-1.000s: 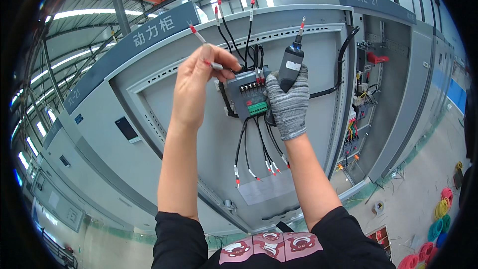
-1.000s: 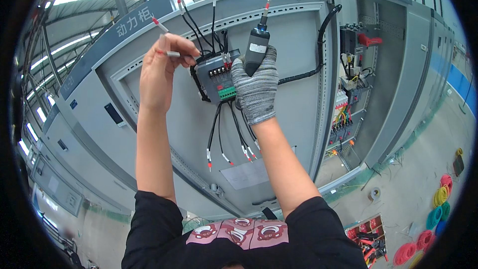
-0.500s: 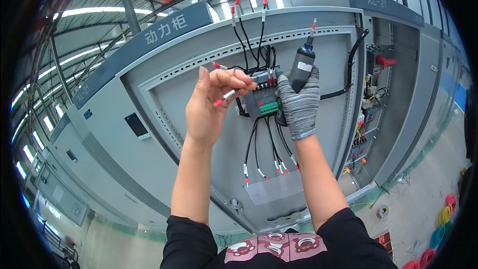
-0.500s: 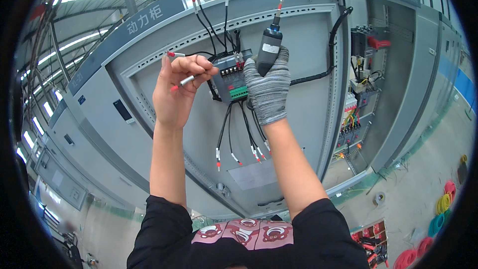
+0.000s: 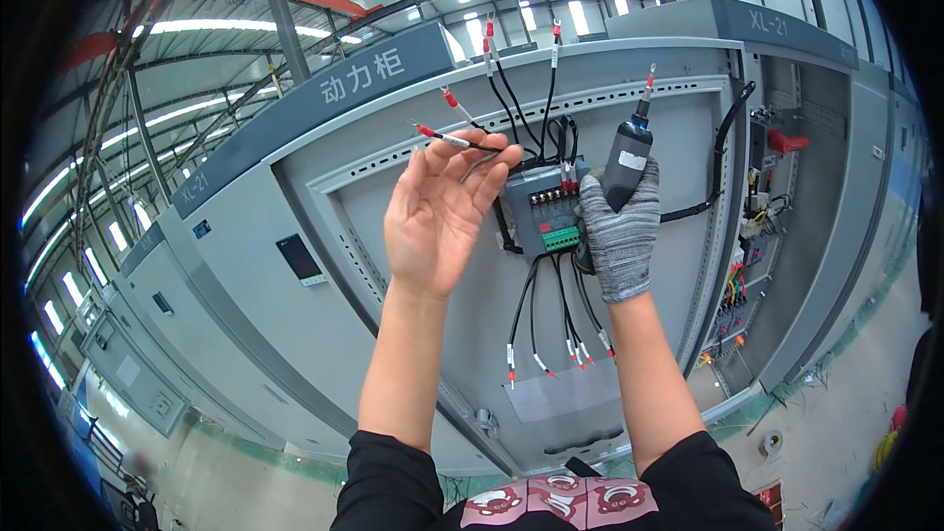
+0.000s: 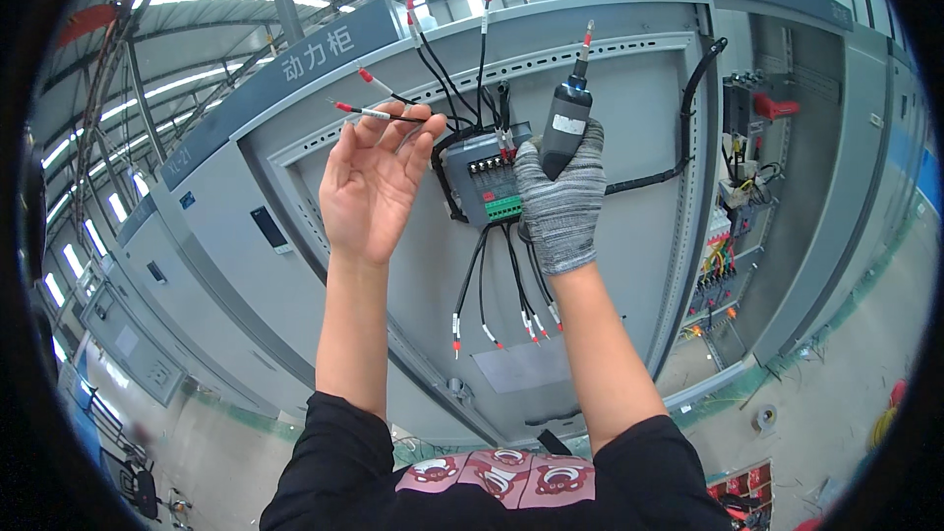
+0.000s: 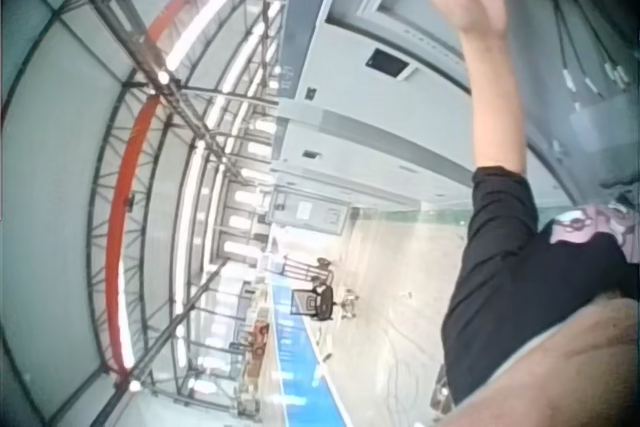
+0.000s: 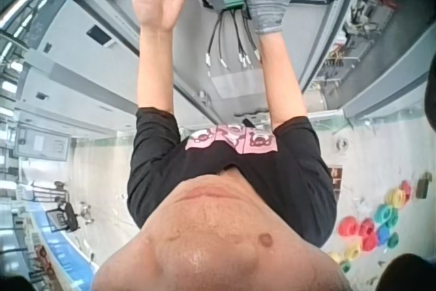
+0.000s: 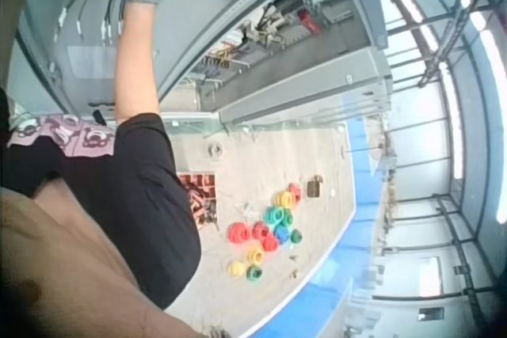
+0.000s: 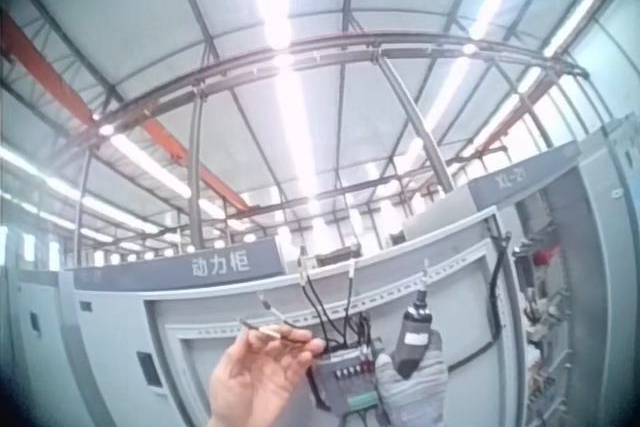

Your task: The person strips wire insulation with pliers and secures wires into a terminal block using a cordless screwdriver. The person works inside an open electrical cabinet, handling multiple black wires with red connectors.

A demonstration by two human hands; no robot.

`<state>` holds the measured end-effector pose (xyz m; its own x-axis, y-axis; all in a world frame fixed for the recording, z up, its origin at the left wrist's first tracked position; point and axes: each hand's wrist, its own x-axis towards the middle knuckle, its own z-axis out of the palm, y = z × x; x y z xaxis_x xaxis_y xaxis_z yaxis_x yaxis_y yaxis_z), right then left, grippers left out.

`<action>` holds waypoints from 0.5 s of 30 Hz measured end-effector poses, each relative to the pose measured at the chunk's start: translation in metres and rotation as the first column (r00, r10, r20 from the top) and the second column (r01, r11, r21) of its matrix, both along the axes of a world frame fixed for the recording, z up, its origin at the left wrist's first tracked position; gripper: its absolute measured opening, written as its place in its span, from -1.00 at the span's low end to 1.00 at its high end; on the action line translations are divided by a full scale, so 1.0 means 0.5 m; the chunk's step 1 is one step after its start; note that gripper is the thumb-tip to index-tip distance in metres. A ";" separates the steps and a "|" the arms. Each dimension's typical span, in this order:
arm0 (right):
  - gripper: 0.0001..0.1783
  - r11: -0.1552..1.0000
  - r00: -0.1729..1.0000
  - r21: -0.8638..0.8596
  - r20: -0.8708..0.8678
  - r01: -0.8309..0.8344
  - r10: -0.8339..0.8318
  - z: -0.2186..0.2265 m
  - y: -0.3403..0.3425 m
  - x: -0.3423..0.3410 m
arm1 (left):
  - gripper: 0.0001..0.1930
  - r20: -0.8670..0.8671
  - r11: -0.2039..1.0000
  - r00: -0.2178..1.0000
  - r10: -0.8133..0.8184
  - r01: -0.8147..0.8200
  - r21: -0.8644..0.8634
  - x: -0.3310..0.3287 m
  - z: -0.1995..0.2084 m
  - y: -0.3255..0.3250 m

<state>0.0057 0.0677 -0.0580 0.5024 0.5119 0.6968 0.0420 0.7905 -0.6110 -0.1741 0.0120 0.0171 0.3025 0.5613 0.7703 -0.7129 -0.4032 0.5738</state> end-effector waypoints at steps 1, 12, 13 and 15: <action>-0.65 1.000 1.000 0.019 0.012 0.012 -0.012 -0.001 0.001 0.001 | -0.50 0.006 1.000 1.000 -0.005 0.005 -0.006 0.001 0.001 -0.001; -0.71 0.997 0.998 0.044 0.027 0.063 -0.064 0.009 -0.013 -0.003 | -0.66 -0.336 0.935 0.873 0.353 -0.343 0.089 -0.010 -0.031 -0.036; -0.71 0.997 0.998 0.055 0.028 0.063 -0.064 0.007 -0.012 -0.002 | -0.66 -0.396 0.918 0.832 0.390 -0.387 0.090 -0.008 -0.039 -0.043; -0.70 0.996 0.998 0.075 0.026 0.054 -0.056 0.004 -0.006 -0.002 | -0.62 -0.458 0.891 0.782 0.423 -0.451 0.054 0.003 -0.048 -0.056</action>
<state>0.0047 0.0645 -0.0559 0.5079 0.4300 0.7465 0.1034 0.8298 -0.5483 -0.1724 -0.0162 -0.0068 0.3153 0.7545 0.5756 -0.1285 -0.5671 0.8136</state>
